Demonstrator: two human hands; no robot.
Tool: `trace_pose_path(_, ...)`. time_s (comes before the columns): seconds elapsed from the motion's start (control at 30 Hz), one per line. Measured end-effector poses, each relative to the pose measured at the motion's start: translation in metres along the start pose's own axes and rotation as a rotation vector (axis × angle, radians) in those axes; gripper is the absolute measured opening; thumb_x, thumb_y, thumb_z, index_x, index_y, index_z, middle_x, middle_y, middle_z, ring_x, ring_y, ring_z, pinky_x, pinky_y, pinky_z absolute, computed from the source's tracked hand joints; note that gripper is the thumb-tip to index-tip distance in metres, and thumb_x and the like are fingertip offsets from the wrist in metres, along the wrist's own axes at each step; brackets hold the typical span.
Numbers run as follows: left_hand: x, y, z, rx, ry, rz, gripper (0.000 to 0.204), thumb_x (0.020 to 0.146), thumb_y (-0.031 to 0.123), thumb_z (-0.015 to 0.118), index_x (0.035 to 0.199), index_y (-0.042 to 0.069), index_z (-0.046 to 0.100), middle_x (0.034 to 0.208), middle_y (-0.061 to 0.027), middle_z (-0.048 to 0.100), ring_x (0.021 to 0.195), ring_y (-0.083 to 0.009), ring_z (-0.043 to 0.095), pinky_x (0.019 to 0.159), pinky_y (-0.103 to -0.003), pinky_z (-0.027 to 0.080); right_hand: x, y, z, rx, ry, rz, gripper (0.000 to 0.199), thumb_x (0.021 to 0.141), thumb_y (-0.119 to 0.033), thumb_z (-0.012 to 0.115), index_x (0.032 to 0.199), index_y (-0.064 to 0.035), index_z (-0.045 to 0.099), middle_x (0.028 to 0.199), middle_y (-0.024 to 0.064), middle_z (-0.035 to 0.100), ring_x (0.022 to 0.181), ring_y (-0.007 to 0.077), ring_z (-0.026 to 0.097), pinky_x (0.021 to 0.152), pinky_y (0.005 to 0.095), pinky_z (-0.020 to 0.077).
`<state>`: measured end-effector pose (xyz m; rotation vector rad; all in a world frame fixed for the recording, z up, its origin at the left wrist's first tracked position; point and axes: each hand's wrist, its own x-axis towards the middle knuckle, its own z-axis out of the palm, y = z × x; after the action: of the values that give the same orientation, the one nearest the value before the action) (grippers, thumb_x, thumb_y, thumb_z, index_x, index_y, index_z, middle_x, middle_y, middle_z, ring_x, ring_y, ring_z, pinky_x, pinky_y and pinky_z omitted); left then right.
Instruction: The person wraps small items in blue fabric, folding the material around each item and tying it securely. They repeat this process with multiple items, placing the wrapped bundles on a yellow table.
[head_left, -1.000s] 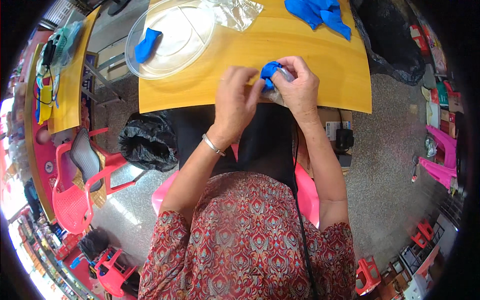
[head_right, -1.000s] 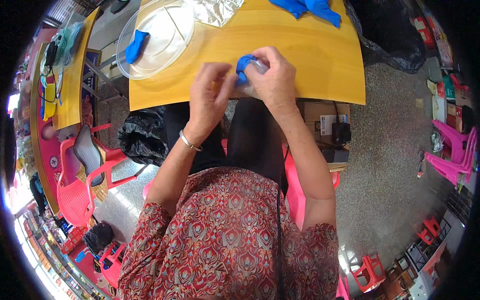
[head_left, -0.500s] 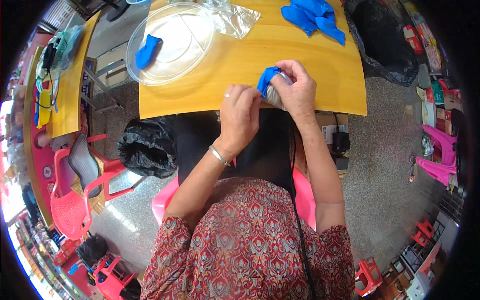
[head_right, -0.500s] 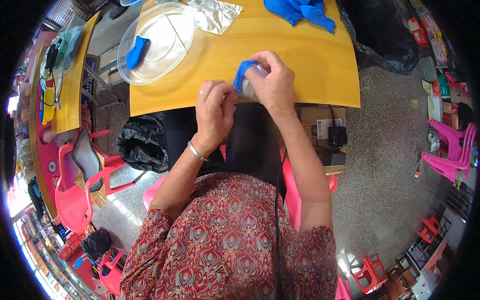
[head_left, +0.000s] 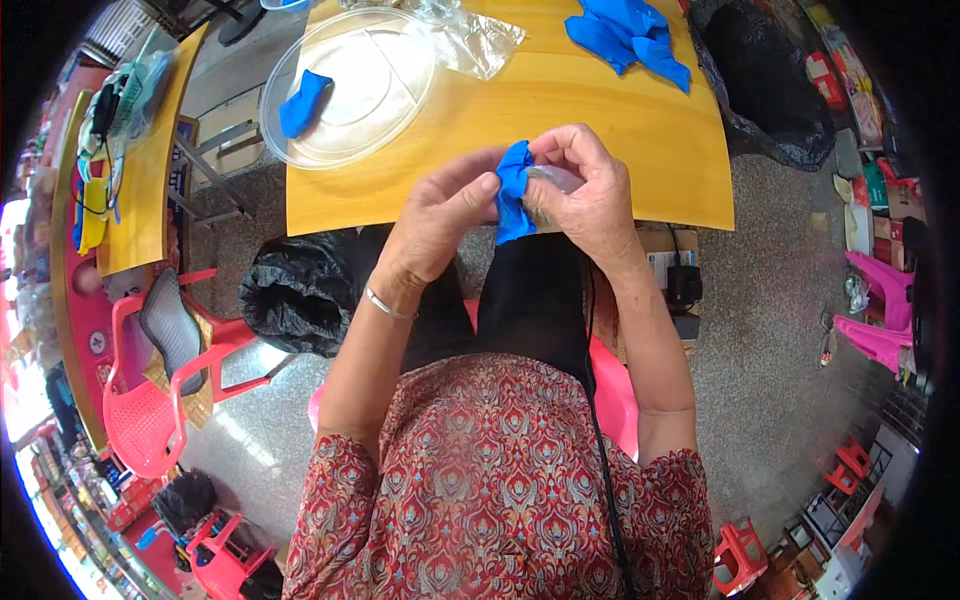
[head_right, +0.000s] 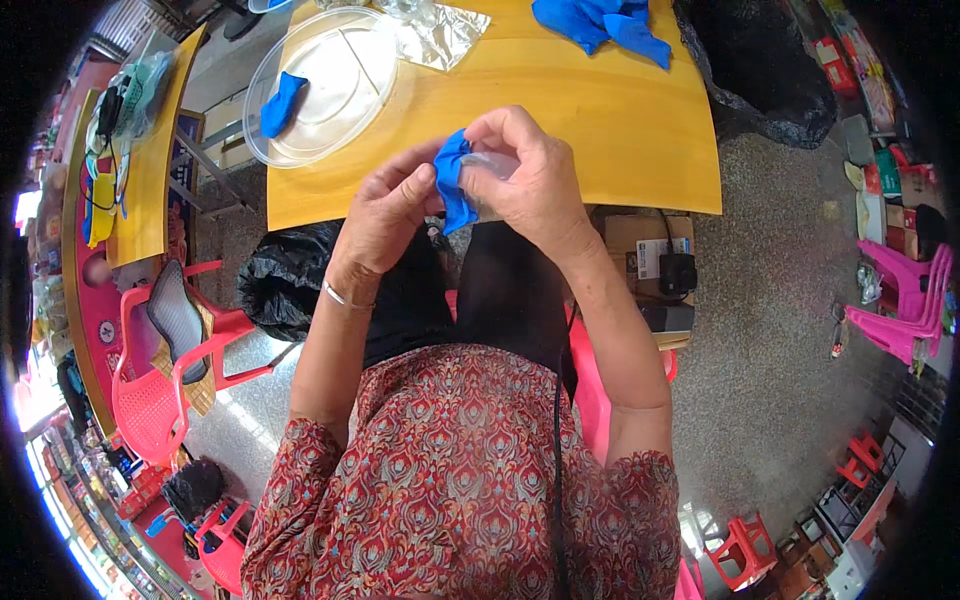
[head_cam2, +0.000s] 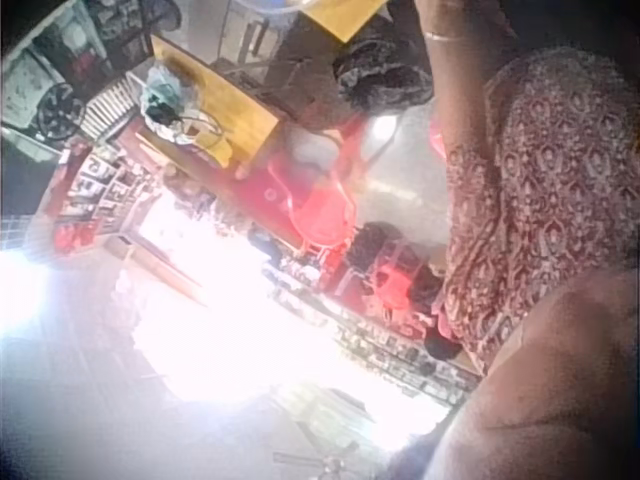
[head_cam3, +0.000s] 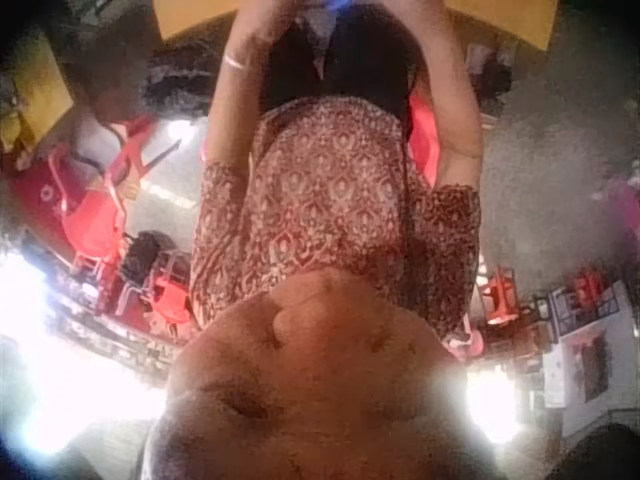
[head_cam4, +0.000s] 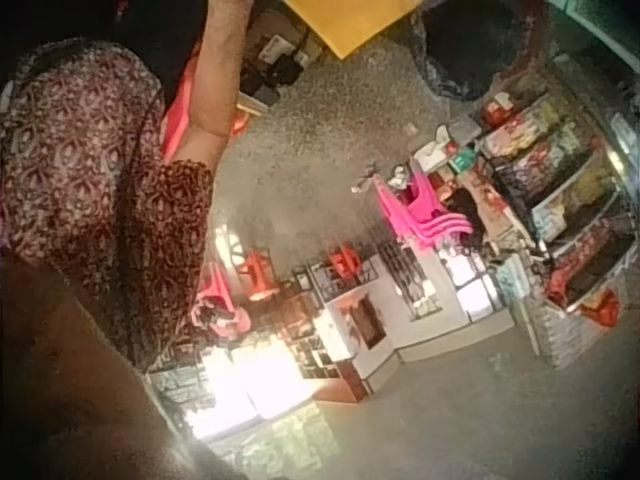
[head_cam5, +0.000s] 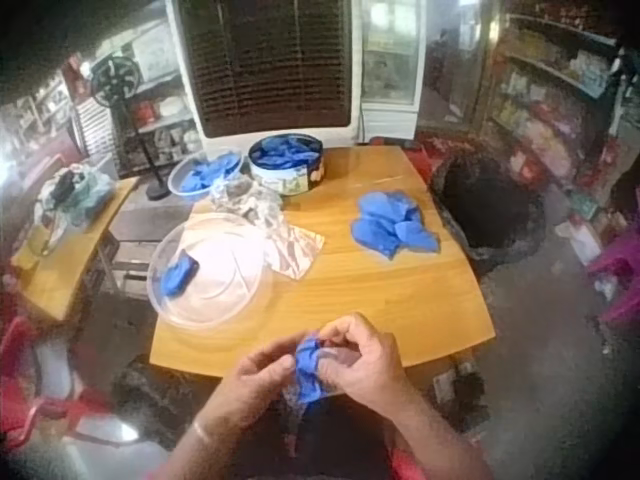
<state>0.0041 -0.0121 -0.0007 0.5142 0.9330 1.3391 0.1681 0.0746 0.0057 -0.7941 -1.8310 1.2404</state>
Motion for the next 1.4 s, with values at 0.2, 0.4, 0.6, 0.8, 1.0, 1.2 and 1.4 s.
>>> trace_pose_path(0.2,-0.016,-0.019,0.003,-0.323,-0.083,-0.012,0.044,0.089,0.011,0.069,0.129,0.002,0.051,0.112,-0.0071,0.064,0.102,-0.0176,0.063,0.090,-0.036,0.052,-0.007,-0.017,0.007,-0.139,0.086,-0.121,0.023,0.074,-0.006,0.078,0.091,-0.0040,0.063,0.085,0.0080,0.065,0.079,0.0231,0.067,0.073,0.0314,0.0538)
trace_pose_path(0.4,-0.031,-0.020,0.014,-0.528,-0.057,0.040,0.035,0.089,0.005,0.066,0.121,0.005,0.052,0.110,-0.0079,0.064,0.104,-0.0191,0.063,0.097,-0.039,0.050,-0.017,-0.034,0.002,-0.145,-0.061,-0.315,0.023,0.077,-0.003,0.075,0.099,-0.0056,0.070,0.103,0.0112,0.060,0.089,0.0251,0.065,0.074,0.0325,0.0536)
trace_pose_path(0.6,-0.042,-0.012,0.025,-0.488,-0.022,0.088,0.058,0.085,0.004,0.070,0.136,0.006,0.045,0.122,-0.0087,0.062,0.114,-0.0210,0.060,0.102,-0.039,0.046,-0.029,-0.041,0.003,-0.249,-0.040,-0.378,0.029,0.077,0.003,0.073,0.104,-0.0080,0.072,0.107,0.0112,0.060,0.091,0.0238,0.065,0.074,0.0305,0.0538)
trace_pose_path(0.8,-0.049,-0.021,0.022,-0.415,-0.039,0.117,0.059,0.087,0.006,0.069,0.140,0.006,0.042,0.133,-0.0140,0.056,0.123,-0.0228,0.054,0.104,-0.040,0.044,-0.040,-0.053,0.009,-0.262,0.005,-0.320,0.030,0.073,0.002,0.076,0.101,-0.0040,0.068,0.101,0.0107,0.058,0.089,0.0266,0.065,0.075,0.0333,0.0538)
trace_pose_path(1.0,-0.056,-0.021,0.022,-0.492,-0.077,0.153,0.062,0.086,0.008,0.071,0.140,0.005,0.041,0.138,-0.0139,0.050,0.127,-0.0234,0.050,0.108,-0.040,0.040,-0.043,-0.058,0.006,-0.254,-0.167,-0.361,0.027,0.078,-0.006,0.074,0.105,-0.0044,0.068,0.113,0.0135,0.053,0.104,0.0290,0.059,0.088,0.0373,0.0493)
trace_pose_path(1.2,-0.057,-0.027,0.020,-0.396,-0.103,0.144,0.057,0.091,0.019,0.066,0.139,0.001,0.041,0.142,-0.0135,0.047,0.131,-0.0245,0.046,0.109,-0.041,0.038,-0.049,-0.055,0.002,-0.376,-0.231,-0.370,0.039,0.076,-0.020,0.078,0.112,-0.0081,0.068,0.115,0.0150,0.051,0.106,0.0303,0.056,0.091,0.0387,0.0482)
trace_pose_path(1.4,-0.055,-0.025,0.025,-0.487,-0.083,0.080,0.052,0.098,0.029,0.056,0.138,-0.001,0.043,0.140,-0.0129,0.049,0.128,-0.0247,0.049,0.109,-0.039,0.037,-0.055,-0.059,0.008,-0.498,-0.219,-0.220,0.051,0.075,-0.020,0.080,0.121,-0.0078,0.065,0.104,0.0112,0.052,0.095,0.0262,0.058,0.080,0.0354,0.0516)
